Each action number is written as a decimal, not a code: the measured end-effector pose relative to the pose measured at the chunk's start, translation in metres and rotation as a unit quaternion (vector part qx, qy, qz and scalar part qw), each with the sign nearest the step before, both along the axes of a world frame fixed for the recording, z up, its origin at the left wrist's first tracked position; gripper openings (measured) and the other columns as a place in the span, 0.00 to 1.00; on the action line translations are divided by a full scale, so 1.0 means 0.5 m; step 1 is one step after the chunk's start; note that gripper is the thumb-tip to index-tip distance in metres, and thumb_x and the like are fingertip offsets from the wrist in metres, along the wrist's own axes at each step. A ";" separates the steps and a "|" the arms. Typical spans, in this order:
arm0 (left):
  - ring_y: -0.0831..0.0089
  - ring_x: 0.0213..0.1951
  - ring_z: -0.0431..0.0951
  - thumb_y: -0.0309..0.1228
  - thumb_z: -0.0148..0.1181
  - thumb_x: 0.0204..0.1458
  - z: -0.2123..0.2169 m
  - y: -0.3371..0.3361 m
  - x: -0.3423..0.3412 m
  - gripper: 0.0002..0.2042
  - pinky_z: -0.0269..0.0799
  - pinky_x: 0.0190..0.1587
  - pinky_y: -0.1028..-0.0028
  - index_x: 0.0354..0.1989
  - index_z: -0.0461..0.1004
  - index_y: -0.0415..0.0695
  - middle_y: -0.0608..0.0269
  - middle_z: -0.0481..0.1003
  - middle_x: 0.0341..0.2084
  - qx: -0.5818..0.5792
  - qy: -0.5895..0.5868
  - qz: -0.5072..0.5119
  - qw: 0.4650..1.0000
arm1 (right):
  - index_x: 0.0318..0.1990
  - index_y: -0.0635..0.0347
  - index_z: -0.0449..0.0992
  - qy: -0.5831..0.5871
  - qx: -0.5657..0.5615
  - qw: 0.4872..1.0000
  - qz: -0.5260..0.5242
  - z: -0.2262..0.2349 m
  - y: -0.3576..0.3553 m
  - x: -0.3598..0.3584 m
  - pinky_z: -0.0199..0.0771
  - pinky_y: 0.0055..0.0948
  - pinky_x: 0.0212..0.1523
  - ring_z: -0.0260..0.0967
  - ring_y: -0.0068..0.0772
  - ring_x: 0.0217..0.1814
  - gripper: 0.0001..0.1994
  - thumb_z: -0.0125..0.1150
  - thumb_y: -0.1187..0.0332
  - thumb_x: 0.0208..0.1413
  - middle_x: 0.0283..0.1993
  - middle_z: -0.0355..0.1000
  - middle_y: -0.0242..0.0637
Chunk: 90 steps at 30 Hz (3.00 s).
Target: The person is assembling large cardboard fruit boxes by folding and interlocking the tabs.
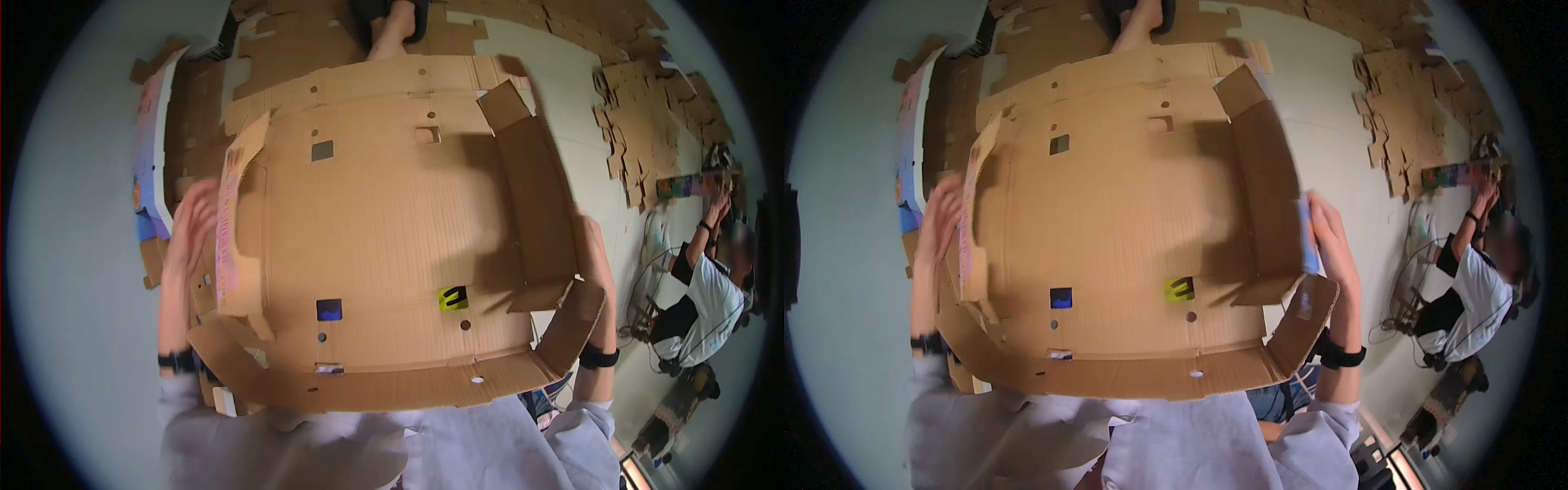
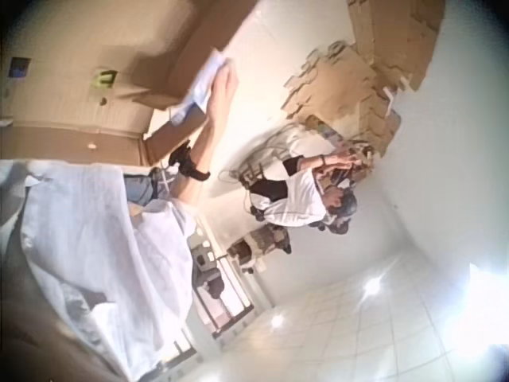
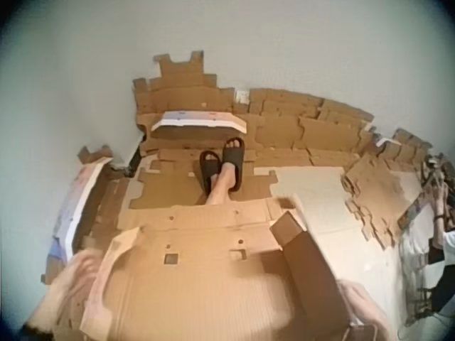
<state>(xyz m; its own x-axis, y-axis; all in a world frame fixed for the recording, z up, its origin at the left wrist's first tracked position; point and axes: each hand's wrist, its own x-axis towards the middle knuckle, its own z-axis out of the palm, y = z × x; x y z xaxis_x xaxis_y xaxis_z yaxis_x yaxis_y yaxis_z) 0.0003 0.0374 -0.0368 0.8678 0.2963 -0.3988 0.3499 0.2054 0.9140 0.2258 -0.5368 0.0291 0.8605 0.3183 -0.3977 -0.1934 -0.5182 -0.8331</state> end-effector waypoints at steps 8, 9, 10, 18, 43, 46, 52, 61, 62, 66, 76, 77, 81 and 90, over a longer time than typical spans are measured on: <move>0.75 0.52 0.68 0.53 0.39 0.60 -0.022 -0.087 0.222 0.30 0.65 0.52 0.75 0.60 0.60 0.40 0.60 0.67 0.53 -0.128 -0.113 -0.004 0.985 | 0.60 0.63 0.62 -0.033 0.131 0.983 0.128 -0.002 0.143 0.057 0.63 0.28 0.52 0.64 0.29 0.52 0.26 0.50 0.56 0.58 0.50 0.68 0.43; 0.75 0.52 0.68 0.53 0.39 0.60 -0.015 -0.090 0.222 0.30 0.65 0.52 0.75 0.60 0.60 0.40 0.60 0.67 0.53 -0.115 -0.101 0.032 0.988 | 0.58 0.63 0.64 0.005 0.074 0.993 0.093 -0.003 0.140 0.066 0.64 0.25 0.48 0.64 0.26 0.47 0.24 0.48 0.56 0.60 0.44 0.69 0.40; 0.77 0.47 0.70 0.54 0.40 0.59 -0.014 -0.093 0.223 0.29 0.68 0.48 0.76 0.57 0.63 0.40 0.62 0.70 0.48 -0.095 -0.084 0.018 0.992 | 0.56 0.64 0.66 0.044 0.016 0.997 0.059 -0.007 0.139 0.077 0.66 0.23 0.44 0.65 0.23 0.42 0.23 0.45 0.55 0.61 0.38 0.70 0.37; 0.86 0.29 0.72 0.49 0.43 0.60 -0.088 -0.066 0.246 0.21 0.68 0.30 0.84 0.41 0.72 0.41 0.70 0.74 0.31 -0.085 -0.083 0.014 0.993 | 0.57 0.63 0.63 0.015 0.162 0.984 -0.068 -0.141 0.238 0.170 0.66 0.24 0.43 0.66 0.26 0.43 0.24 0.52 0.58 0.58 0.43 0.70 0.43; 0.54 0.23 0.76 0.49 0.43 0.57 -0.053 -0.268 0.256 0.28 0.69 0.29 0.62 0.18 0.74 0.35 0.44 0.73 0.16 0.553 0.159 -0.279 0.769 | 0.13 0.61 0.66 0.025 -0.043 0.979 0.195 -0.145 0.293 0.162 0.48 0.25 0.17 0.49 0.16 0.15 0.24 0.51 0.55 0.58 0.12 0.57 0.24; 0.45 0.26 0.74 0.51 0.43 0.55 -0.057 -0.281 0.259 0.29 0.68 0.31 0.55 0.17 0.74 0.36 0.40 0.72 0.18 0.525 0.131 -0.235 0.808 | 0.18 0.73 0.70 0.019 -0.083 0.970 0.229 -0.140 0.314 0.152 0.62 0.33 0.27 0.62 0.32 0.19 0.26 0.51 0.54 0.55 0.15 0.65 0.42; 0.47 0.24 0.73 0.50 0.45 0.54 -0.055 -0.274 0.262 0.26 0.68 0.30 0.57 0.19 0.75 0.38 0.44 0.71 0.15 0.529 0.139 -0.234 0.804 | 0.22 0.72 0.74 -0.130 -0.188 0.931 0.286 -0.159 0.340 0.100 0.67 0.46 0.39 0.68 0.60 0.30 0.28 0.43 0.51 0.58 0.25 0.70 0.61; 0.52 0.25 0.74 0.44 0.50 0.54 -0.066 -0.294 0.271 0.17 0.69 0.30 0.59 0.26 0.76 0.42 0.50 0.73 0.18 0.511 -0.052 -0.255 0.819 | 0.29 0.69 0.75 -0.274 -0.066 0.917 0.281 -0.158 0.340 0.079 0.69 0.43 0.35 0.69 0.55 0.27 0.20 0.46 0.57 0.59 0.27 0.71 0.55; 0.52 0.25 0.74 0.44 0.50 0.54 -0.069 -0.293 0.272 0.17 0.69 0.30 0.59 0.26 0.76 0.42 0.50 0.73 0.18 0.511 -0.044 -0.255 0.819 | 0.29 0.69 0.74 -0.195 -0.046 0.937 0.285 -0.154 0.335 0.083 0.69 0.41 0.33 0.68 0.51 0.25 0.20 0.47 0.58 0.58 0.25 0.71 0.53; 0.53 0.24 0.74 0.42 0.50 0.54 -0.079 -0.292 0.273 0.16 0.68 0.29 0.59 0.25 0.74 0.42 0.51 0.73 0.18 0.520 -0.035 -0.281 0.806 | 0.29 0.70 0.73 -0.001 0.077 0.993 0.092 -0.143 0.322 0.096 0.68 0.36 0.31 0.65 0.40 0.22 0.21 0.52 0.55 0.55 0.21 0.69 0.46; 0.54 0.28 0.74 0.43 0.52 0.52 -0.065 -0.297 0.288 0.15 0.68 0.31 0.60 0.27 0.74 0.43 0.52 0.73 0.23 0.536 -0.002 -0.315 0.783 | 0.32 0.61 0.72 -0.320 -0.163 0.871 0.336 -0.204 0.369 0.030 0.71 0.43 0.35 0.70 0.49 0.34 0.16 0.53 0.55 0.54 0.31 0.71 0.47; 0.54 0.28 0.74 0.43 0.52 0.52 -0.061 -0.298 0.289 0.15 0.68 0.31 0.60 0.27 0.74 0.43 0.52 0.73 0.23 0.539 -0.010 -0.313 0.782 | 0.33 0.61 0.71 -0.349 -0.159 0.860 0.335 -0.207 0.371 0.027 0.70 0.42 0.36 0.69 0.48 0.35 0.15 0.54 0.56 0.54 0.32 0.70 0.46; 0.59 0.50 0.67 0.45 0.53 0.52 -0.047 -0.312 0.292 0.19 0.63 0.49 0.61 0.48 0.70 0.50 0.58 0.68 0.50 0.556 -0.216 -0.365 0.714 | 0.35 0.60 0.67 -0.370 -0.176 0.848 0.336 -0.211 0.375 0.029 0.68 0.39 0.40 0.67 0.46 0.38 0.13 0.55 0.58 0.53 0.34 0.68 0.44; 0.62 0.64 0.53 0.46 0.53 0.51 -0.046 -0.331 0.289 0.25 0.49 0.63 0.59 0.58 0.64 0.57 0.67 0.58 0.62 0.499 -0.223 -0.506 0.667 | 0.51 0.61 0.66 -0.356 -0.125 0.892 0.247 -0.202 0.243 0.055 0.67 0.39 0.46 0.62 0.53 0.50 0.24 0.58 0.57 0.51 0.50 0.62 0.51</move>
